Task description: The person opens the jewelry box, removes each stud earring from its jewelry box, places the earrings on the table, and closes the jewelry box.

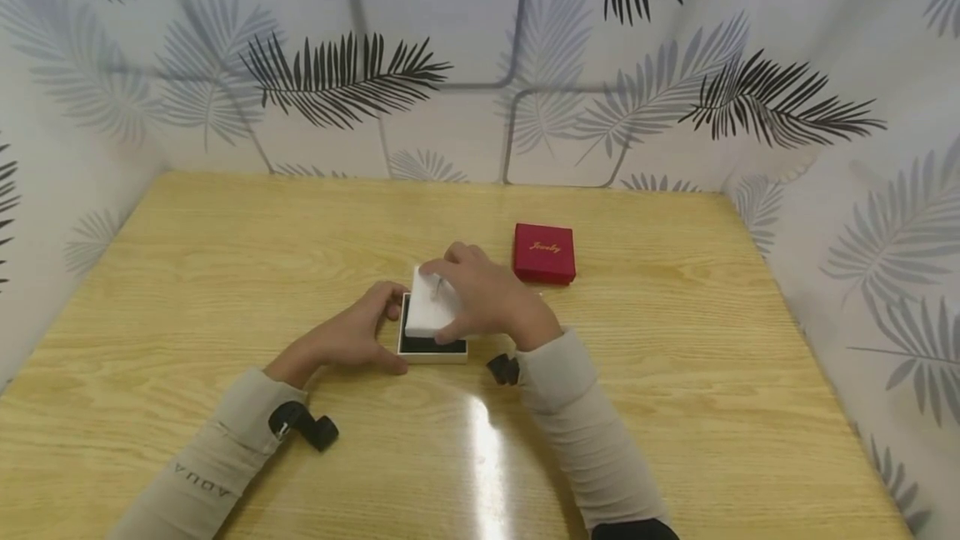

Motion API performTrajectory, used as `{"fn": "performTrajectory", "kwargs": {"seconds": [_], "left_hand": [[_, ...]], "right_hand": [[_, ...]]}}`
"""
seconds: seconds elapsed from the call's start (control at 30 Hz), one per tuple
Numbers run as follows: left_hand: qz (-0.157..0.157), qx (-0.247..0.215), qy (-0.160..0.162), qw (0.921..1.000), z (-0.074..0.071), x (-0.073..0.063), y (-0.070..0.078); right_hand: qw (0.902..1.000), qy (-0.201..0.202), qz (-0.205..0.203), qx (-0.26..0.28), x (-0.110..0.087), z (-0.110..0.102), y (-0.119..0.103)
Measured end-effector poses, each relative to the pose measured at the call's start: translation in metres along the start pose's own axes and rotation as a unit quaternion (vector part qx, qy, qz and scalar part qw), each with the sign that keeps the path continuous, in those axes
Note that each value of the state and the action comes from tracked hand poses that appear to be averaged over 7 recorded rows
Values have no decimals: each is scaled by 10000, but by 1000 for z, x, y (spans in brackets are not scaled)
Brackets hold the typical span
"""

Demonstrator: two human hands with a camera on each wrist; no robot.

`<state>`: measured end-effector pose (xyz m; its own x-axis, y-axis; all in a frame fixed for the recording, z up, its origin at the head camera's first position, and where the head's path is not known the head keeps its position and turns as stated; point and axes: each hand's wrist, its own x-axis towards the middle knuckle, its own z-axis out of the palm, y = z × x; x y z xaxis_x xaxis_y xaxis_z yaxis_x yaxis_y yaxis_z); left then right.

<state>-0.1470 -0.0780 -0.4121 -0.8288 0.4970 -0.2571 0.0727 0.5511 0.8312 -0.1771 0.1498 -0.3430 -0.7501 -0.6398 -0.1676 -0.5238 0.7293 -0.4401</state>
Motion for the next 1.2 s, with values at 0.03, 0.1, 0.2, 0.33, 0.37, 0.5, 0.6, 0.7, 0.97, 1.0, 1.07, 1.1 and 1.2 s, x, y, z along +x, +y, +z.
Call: {"fn": "performTrajectory", "kwargs": {"seconds": [0.03,0.1,0.2,0.33,0.37,0.5,0.6,0.7,0.97,1.0,1.07,1.1,1.2], "left_hand": [[4,8,-1,10000,0,0,0],[15,14,-2,10000,0,-1,1],[8,23,-7,10000,0,-1,1],[-4,43,-4,10000,1,0,0],[-1,51,-2,10000,1,-1,0],[11,50,-5,10000,1,-1,0],[16,22,-10,10000,1,-1,0],[18,-16,-2,10000,1,-1,-1],[5,-49,91,9999,2,-1,0],[2,-41,112,9999,2,-1,0],[13,-25,140,9999,2,-1,0],[26,-28,142,9999,2,-1,0],[83,-12,132,9999,2,-1,-1]], "right_hand": [[10000,10,-12,-14,0,0,0],[10000,34,-46,-35,-1,1,-1],[9999,50,-99,-58,-1,1,-2],[9999,61,-153,-53,-1,2,-4],[9999,61,-153,-46,-2,2,-4],[9999,52,-146,-46,-2,2,-6],[9998,37,-164,-53,-3,3,-6],[9998,32,-187,-62,-2,4,-7],[9997,-8,-244,-63,-2,7,-10],[9997,-16,-238,-69,-1,8,-10],[9997,-32,-218,-83,-1,8,-10],[9997,-44,-203,-90,-1,9,-10],[9998,-72,-168,-112,0,9,-10]]}}
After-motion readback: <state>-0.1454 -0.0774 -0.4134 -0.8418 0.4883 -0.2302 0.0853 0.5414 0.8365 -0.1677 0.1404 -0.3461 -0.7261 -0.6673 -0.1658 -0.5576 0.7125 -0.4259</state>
